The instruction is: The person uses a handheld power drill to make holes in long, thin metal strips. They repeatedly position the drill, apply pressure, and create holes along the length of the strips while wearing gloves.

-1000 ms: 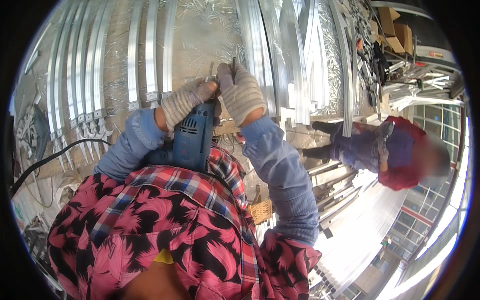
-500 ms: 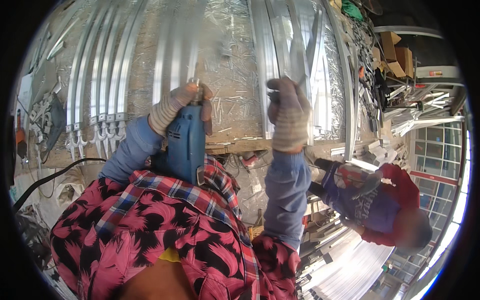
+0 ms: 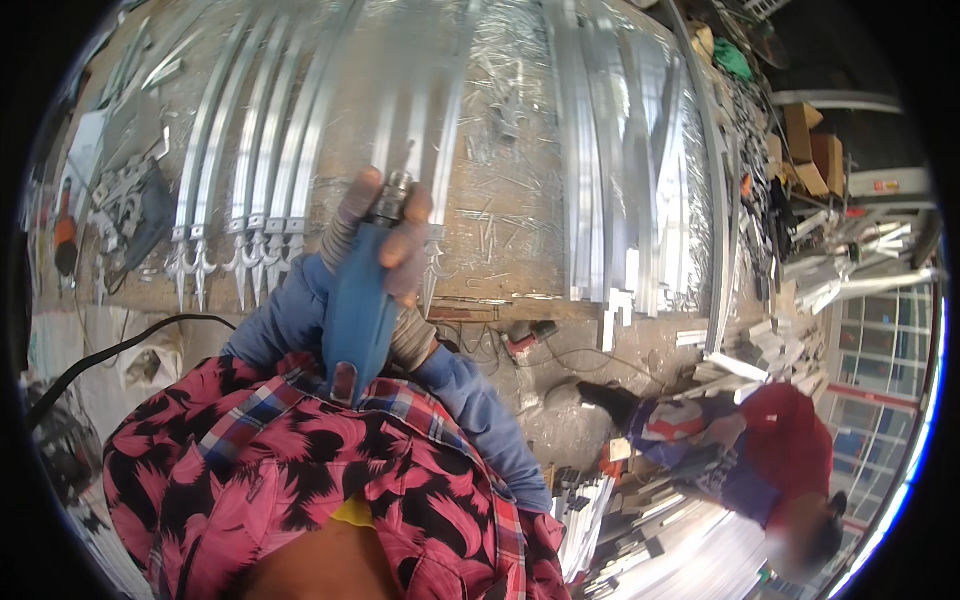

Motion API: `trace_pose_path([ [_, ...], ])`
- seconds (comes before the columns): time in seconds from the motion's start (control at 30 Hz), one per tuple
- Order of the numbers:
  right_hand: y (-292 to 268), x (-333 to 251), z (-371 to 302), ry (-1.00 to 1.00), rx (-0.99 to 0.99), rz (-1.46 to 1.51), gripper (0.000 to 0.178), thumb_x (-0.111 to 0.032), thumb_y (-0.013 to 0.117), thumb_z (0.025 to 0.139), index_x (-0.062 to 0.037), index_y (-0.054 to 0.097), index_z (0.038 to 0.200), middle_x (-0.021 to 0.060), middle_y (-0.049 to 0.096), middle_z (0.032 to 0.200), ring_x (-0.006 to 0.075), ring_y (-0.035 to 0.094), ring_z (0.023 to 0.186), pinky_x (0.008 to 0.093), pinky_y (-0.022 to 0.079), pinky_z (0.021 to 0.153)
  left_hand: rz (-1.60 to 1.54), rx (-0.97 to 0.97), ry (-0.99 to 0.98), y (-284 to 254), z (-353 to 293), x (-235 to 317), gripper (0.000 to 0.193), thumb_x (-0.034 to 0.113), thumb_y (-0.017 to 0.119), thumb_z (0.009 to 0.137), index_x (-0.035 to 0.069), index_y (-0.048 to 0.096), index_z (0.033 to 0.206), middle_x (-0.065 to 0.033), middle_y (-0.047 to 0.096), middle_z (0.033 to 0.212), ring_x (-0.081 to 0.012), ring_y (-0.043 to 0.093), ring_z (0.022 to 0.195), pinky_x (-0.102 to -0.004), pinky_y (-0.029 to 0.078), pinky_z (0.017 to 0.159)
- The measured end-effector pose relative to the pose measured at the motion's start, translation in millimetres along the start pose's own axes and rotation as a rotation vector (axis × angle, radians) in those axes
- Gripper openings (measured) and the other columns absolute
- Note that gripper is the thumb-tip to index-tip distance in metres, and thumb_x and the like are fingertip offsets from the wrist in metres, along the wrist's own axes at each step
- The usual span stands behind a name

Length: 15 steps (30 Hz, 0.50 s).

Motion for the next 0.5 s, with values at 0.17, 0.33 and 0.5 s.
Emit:
trace_pose_path([
  [0.17,40.4,-0.2,-13.3,0.323,-0.096,0.951,0.030,-0.009,0.045,0.085,-0.0028,0.045,0.115,0.0105,0.056,0.102,0.0214,0.056,0.090,0.0297,0.045,0.078,0.893,0.394,-0.228,-15.6,-37.5,13.3,0.055,0.057,0.050,0.076,0.004,0.051,0.091,-0.0100,0.061,0.075,-0.0185,0.060,0.071,-0.0283,0.050,0.062],
  [0.33,5.5,30.0,-9.0,0.106,-0.190,0.214,0.035,-0.025,0.034,0.092,-0.0049,0.042,0.118,0.0089,0.052,0.112,0.0224,0.049,0.103,0.0310,0.042,0.087,1.129,0.760,-0.133,-8.4,-79.8,38.1,0.046,0.045,0.055,0.078,0.002,0.051,0.091,-0.0093,0.060,0.078,-0.0180,0.058,0.071,-0.0276,0.048,0.066],
  [0.5,19.9,-20.2,-23.8,-0.081,-0.014,-0.279,0.026,-0.013,0.045,0.087,0.0025,0.049,0.107,0.0130,0.058,0.086,0.0144,0.054,0.082,0.0259,0.043,0.073,0.926,0.774,0.119,-7.1,-106.2,32.8,0.035,0.037,0.050,0.083,0.003,0.051,0.092,-0.0109,0.057,0.070,-0.0231,0.059,0.071,-0.0307,0.048,0.069],
])
Point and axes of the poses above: each hand's wrist, its own z-axis towards the middle knuckle, its own y-axis out of the palm, x = y × z, the point moved 10 cm from there along z, towards the middle knuckle
